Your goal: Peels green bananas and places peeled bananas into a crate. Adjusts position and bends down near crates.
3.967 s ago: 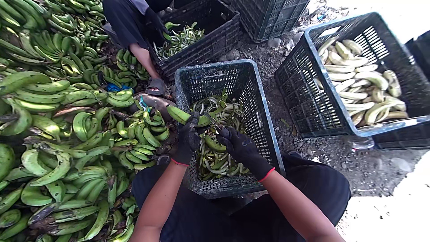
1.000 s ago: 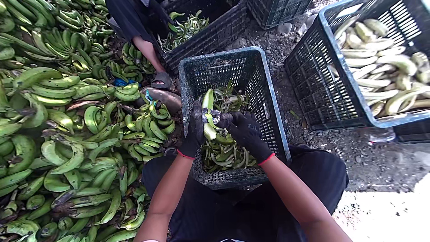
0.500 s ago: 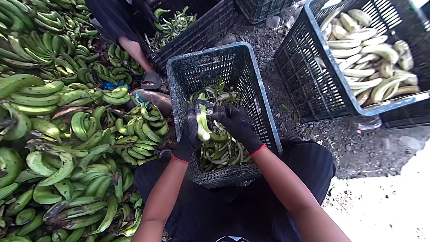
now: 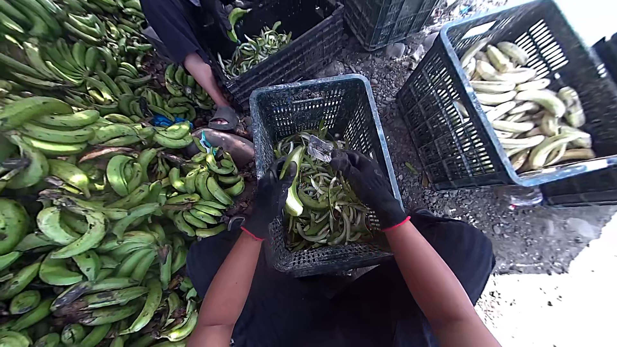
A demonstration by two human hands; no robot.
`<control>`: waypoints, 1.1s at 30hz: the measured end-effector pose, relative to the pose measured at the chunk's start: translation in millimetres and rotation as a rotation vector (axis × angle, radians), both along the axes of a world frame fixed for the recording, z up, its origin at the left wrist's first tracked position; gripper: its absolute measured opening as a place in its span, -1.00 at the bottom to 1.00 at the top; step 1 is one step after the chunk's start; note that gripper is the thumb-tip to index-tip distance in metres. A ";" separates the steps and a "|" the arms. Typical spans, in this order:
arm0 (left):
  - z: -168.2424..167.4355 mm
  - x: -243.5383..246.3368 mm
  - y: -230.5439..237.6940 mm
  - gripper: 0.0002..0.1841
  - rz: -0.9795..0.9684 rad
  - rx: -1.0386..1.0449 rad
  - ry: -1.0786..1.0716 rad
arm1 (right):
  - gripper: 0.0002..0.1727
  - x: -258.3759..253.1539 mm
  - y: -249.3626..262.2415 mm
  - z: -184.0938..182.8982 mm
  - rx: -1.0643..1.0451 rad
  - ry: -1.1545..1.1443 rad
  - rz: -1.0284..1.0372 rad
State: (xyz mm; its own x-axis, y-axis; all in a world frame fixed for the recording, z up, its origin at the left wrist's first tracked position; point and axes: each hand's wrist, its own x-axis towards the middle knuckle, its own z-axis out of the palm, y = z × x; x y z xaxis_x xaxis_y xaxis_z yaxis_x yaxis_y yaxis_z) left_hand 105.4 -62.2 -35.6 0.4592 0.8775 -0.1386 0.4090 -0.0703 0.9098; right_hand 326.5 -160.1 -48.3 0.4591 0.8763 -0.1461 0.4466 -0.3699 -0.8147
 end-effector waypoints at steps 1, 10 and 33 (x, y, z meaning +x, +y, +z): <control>3.3 -2.2 0.7 -0.42 -0.035 0.087 0.039 | -0.14 -7.6 -7.3 2.2 0.019 -0.026 0.017; 8.4 -12.8 11.1 -0.43 -0.006 0.209 -0.031 | -0.03 -0.2 -28.7 5.6 -0.011 -0.311 -0.055; 15.8 10.7 27.7 -0.48 0.085 0.187 -0.611 | -0.37 -37.1 -16.5 14.4 -0.064 -0.244 0.347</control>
State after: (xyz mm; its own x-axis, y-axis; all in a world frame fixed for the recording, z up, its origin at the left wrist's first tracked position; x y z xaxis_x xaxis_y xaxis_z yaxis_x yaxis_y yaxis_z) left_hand 116.1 -34.5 -19.8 0.3342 0.8984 0.2849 -0.1682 -0.2406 0.9559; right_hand 289.3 -176.7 -33.9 0.1661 0.9776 -0.1290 0.7301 -0.2098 -0.6503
